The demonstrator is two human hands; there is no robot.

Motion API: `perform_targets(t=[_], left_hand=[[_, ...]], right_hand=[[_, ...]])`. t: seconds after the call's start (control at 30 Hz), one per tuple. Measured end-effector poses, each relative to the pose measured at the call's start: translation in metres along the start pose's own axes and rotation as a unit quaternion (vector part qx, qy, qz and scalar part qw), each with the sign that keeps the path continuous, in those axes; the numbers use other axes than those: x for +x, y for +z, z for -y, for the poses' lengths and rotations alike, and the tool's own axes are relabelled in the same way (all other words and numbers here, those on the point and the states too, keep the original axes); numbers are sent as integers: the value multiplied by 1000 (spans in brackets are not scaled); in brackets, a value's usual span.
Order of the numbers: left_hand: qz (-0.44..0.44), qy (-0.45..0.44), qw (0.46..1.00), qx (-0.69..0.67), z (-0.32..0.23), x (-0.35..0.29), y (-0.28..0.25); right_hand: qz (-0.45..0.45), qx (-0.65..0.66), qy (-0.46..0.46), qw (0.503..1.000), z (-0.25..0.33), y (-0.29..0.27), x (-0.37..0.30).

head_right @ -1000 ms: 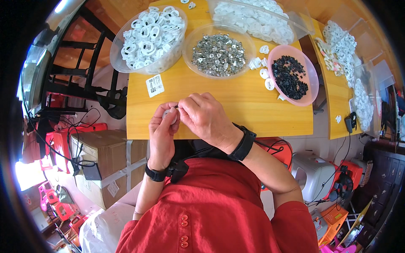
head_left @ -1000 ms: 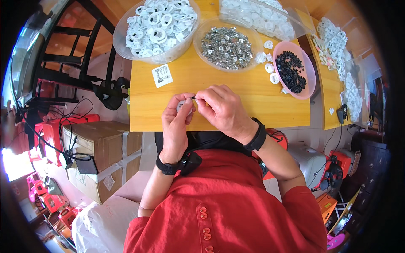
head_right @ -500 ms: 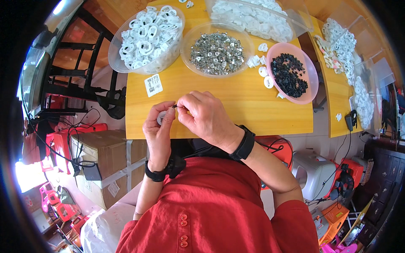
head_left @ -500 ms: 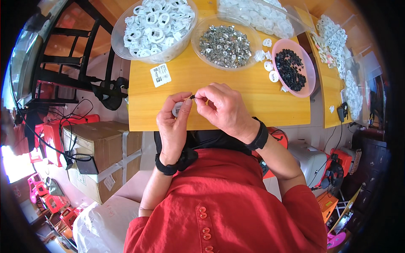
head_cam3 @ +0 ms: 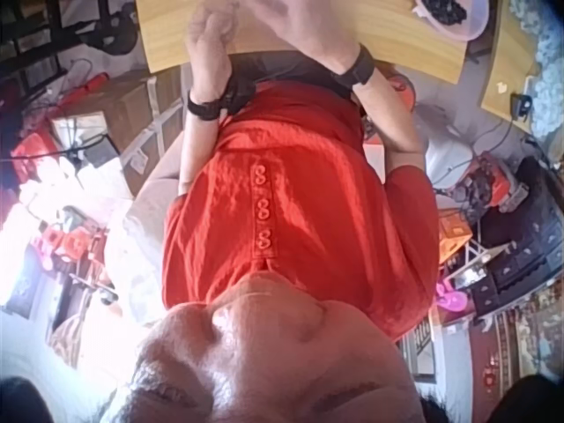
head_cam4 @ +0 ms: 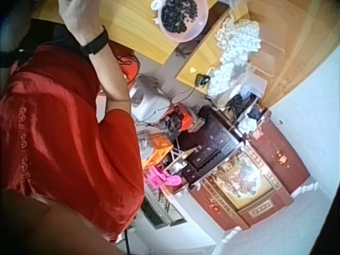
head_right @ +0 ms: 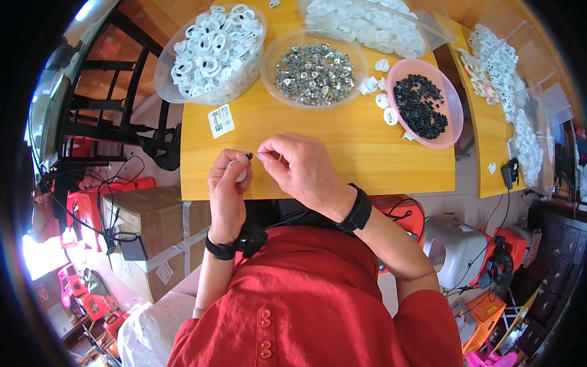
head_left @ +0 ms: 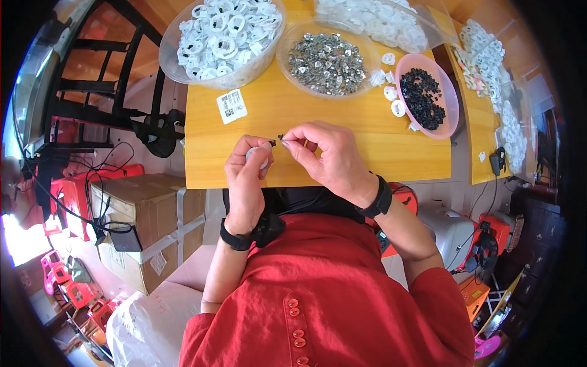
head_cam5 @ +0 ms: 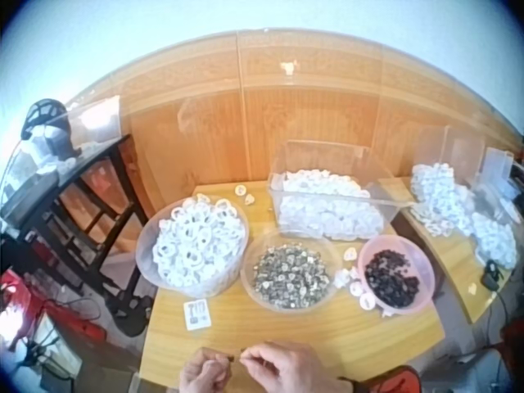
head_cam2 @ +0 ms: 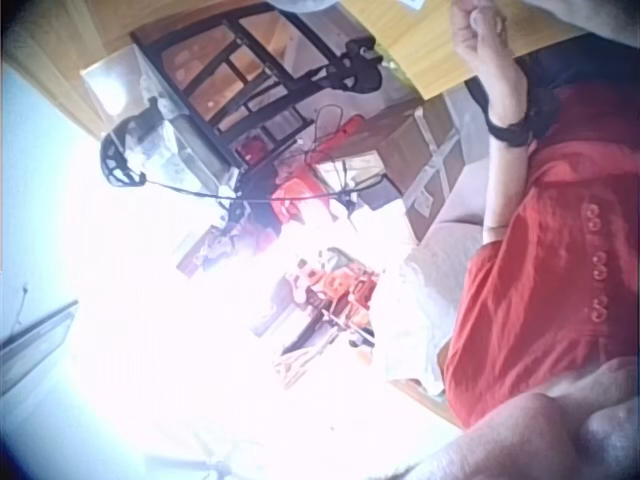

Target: Manual assembly of small plastic and metal components at a workshop workbench.

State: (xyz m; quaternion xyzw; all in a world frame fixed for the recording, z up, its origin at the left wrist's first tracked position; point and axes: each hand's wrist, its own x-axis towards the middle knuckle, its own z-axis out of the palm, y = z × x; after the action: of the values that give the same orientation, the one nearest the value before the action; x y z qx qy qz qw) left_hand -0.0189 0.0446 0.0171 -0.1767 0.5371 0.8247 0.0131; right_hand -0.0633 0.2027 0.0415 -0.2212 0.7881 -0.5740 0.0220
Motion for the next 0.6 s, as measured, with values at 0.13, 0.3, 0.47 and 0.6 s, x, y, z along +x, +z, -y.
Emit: perform_targets(t=[0.13,0.3,0.47,0.6], left_hand=[[-18,-46,998,-43,0,3,-2],[4,-79,993,-93,0,3,0],[12,-102,989,-110,0,3,-1],[17,-106,987,-118,-1,1,1]], right_hand=[[-28,-112,-100,988,-6,3,-2],[-46,-217,-232,947,-13,11,1],[-34,-281,-284,916,-21,12,1],[-24,-267,-278,922,-20,9,3]])
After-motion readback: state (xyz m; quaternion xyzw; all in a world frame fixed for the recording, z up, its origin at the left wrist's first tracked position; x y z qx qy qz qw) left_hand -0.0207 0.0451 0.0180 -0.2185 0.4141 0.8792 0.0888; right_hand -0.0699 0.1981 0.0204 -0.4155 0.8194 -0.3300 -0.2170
